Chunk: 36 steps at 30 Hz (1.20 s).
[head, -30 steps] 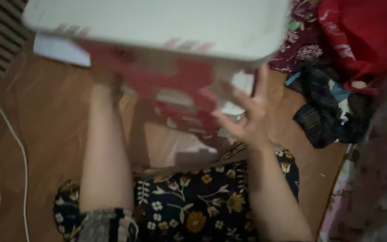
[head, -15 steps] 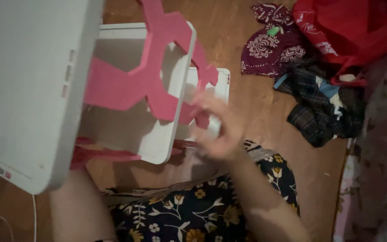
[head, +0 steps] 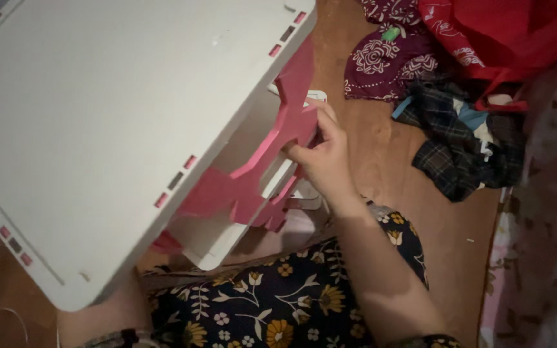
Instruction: The person assembles a modular plastic storage unit by attaching pink support frames to white trays. They connect multiple trays and frames together, stacking them to form a multi-tiered unit.
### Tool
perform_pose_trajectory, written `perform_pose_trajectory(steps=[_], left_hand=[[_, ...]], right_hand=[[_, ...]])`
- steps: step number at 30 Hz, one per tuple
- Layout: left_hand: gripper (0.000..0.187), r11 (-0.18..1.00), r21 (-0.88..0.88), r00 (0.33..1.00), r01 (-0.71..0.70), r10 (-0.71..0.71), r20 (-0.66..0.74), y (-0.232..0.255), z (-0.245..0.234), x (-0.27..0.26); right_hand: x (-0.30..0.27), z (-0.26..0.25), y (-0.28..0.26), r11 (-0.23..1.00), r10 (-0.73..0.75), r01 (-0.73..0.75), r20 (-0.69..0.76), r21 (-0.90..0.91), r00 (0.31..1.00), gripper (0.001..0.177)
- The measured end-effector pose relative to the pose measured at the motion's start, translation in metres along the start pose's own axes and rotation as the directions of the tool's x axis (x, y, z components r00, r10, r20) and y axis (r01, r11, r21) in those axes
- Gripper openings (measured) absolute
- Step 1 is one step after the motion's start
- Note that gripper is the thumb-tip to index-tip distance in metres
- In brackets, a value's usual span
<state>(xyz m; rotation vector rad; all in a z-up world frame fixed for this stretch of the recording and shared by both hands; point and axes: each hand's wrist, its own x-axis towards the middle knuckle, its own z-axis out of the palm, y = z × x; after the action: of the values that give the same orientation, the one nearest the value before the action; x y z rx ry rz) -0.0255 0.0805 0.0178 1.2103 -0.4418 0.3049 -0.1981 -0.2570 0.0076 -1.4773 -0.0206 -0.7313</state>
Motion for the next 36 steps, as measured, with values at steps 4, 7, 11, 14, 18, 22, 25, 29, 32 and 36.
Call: perform_pose_trajectory(steps=[4, 7, 11, 14, 18, 22, 25, 29, 32, 36], left_hand=[[0.059, 1.0, 0.011, 0.999, -0.023, 0.024, -0.028, 0.017, -0.01, -0.003], [0.061, 0.999, 0.017, 0.999, -0.032, 0.033, -0.036, 0.028, -0.004, -0.009], [0.064, 1.0, -0.011, 1.0, 0.007, -0.007, 0.003, 0.036, 0.017, -0.042], [0.067, 0.998, 0.041, 0.996, 0.038, -0.041, 0.085, 0.025, 0.039, -0.063], [0.046, 0.931, 0.35, 0.994, 0.1, -0.107, 0.001, 0.01, 0.053, -0.054], [0.032, 0.942, 0.33, 0.998, 0.061, -0.052, -0.036, 0.001, 0.055, -0.037], [0.031, 0.992, 0.122, 0.999, 0.022, -0.027, 0.044, -0.004, 0.055, -0.023], [0.033, 0.977, 0.21, 0.989, -0.038, 0.007, 0.145, -0.011, 0.072, -0.002], [0.035, 0.944, 0.328, 0.982, 0.024, -0.084, 0.169, -0.015, 0.082, 0.001], [0.029, 0.976, 0.212, 0.955, -0.051, -0.015, 0.297, -0.031, 0.095, 0.003]], right_hand=[[-0.016, 0.019, -0.02, 0.993, 0.002, -0.014, -0.106, -0.114, 0.994, 0.036], [-0.03, 0.035, -0.034, 0.982, -0.061, 0.023, -0.2, -0.188, 0.978, 0.035], [-0.041, 0.052, -0.037, 0.982, -0.12, 0.065, -0.315, -0.18, 0.942, 0.034], [-0.042, 0.058, -0.032, 0.975, -0.126, 0.056, -0.323, -0.217, 0.938, 0.035], [-0.044, 0.053, -0.031, 0.982, -0.114, 0.066, -0.28, -0.175, 0.953, 0.032], [-0.03, 0.024, -0.03, 0.916, -0.295, 0.273, -0.033, -0.294, 0.955, 0.024], [-0.015, 0.005, -0.025, 0.909, -0.32, 0.323, 0.054, -0.262, 0.946, 0.031], [-0.004, -0.011, -0.017, 0.918, -0.327, 0.326, 0.035, -0.226, 0.944, 0.043], [-0.008, -0.017, -0.011, 0.903, -0.339, 0.323, -0.009, -0.283, 0.941, 0.047], [-0.013, -0.022, -0.002, 0.897, -0.361, 0.322, -0.079, -0.303, 0.929, 0.044]])
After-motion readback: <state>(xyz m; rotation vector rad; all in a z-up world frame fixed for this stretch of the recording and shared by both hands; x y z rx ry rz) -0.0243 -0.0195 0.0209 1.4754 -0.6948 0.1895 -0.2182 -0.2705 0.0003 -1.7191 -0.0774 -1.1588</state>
